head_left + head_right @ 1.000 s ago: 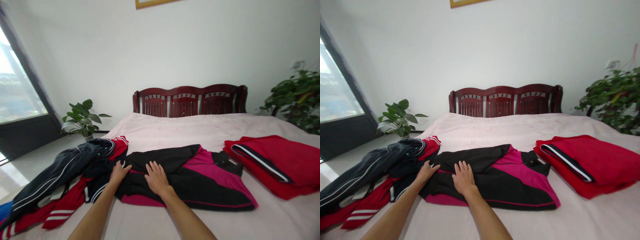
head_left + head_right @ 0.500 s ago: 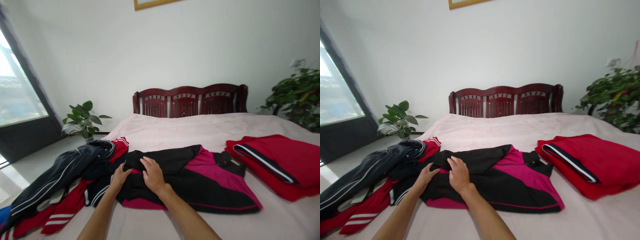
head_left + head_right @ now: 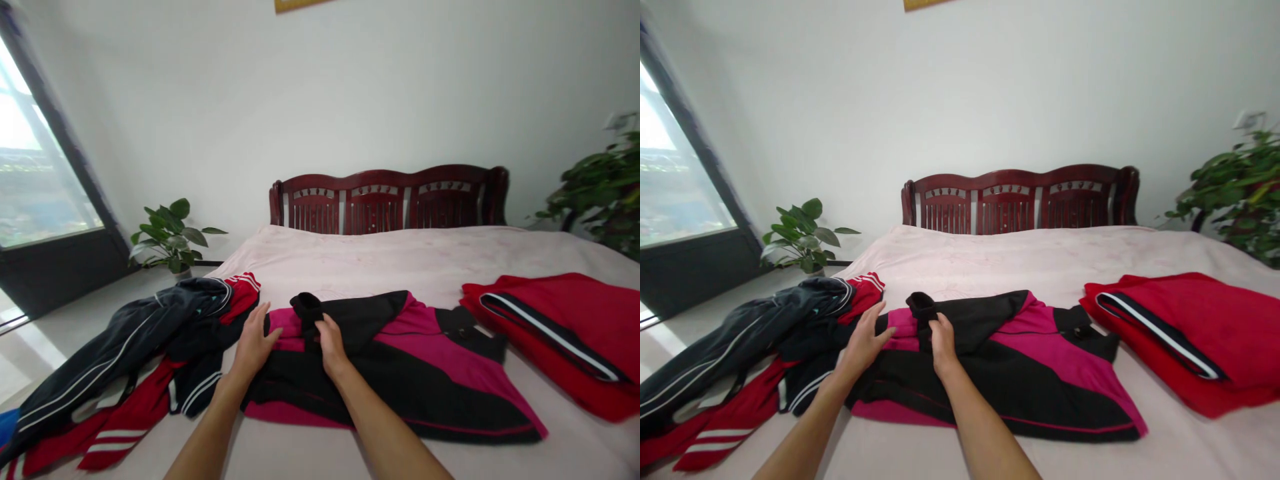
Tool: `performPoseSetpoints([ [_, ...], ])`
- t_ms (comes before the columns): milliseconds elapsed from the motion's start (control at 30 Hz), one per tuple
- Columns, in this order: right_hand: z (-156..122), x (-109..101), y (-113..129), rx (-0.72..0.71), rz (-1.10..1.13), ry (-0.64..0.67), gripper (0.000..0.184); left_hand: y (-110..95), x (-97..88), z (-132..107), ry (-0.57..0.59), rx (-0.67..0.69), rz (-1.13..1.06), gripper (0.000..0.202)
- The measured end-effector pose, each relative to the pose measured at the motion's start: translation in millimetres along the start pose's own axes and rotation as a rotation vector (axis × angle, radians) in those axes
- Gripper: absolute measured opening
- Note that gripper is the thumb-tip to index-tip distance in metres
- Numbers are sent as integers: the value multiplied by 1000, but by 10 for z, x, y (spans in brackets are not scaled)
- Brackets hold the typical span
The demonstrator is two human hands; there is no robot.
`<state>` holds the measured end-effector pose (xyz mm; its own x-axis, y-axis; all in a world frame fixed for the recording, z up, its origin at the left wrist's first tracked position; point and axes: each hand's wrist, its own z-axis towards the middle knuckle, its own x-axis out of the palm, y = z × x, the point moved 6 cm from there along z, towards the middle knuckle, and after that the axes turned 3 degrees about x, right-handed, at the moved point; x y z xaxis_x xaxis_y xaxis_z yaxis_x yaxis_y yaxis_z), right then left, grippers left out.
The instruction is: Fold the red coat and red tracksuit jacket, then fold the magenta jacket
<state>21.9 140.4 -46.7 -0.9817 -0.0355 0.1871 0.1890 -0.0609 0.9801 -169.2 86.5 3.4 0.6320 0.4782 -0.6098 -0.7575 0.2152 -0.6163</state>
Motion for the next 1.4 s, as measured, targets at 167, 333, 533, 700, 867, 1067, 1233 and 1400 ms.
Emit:
performPoseSetpoints([
  [167,-99,-107,-97,85,275,31,36,-414,380,284,221,131,-283,73],
  [333,-104,-101,-156,136,408,60,32,-562,549,517,377,133,-421,51],
  [533,-139,-61,10,-46,433,144,48,-515,631,524,335,42,-439,25],
  [700,-141,-108,26,-54,406,45,38,-473,626,412,244,-26,-518,27],
  [867,-129,-93,20,-58,333,53,38,-406,694,365,245,-117,-646,38],
  [1067,-155,-20,74,-58,381,144,38,-358,743,358,275,-156,-720,43],
  [1233,-167,-6,34,3,387,165,43,-353,716,338,362,-138,-665,39],
  [1400,-165,-31,-3,-34,302,117,39,-333,743,331,307,-156,-576,40],
])
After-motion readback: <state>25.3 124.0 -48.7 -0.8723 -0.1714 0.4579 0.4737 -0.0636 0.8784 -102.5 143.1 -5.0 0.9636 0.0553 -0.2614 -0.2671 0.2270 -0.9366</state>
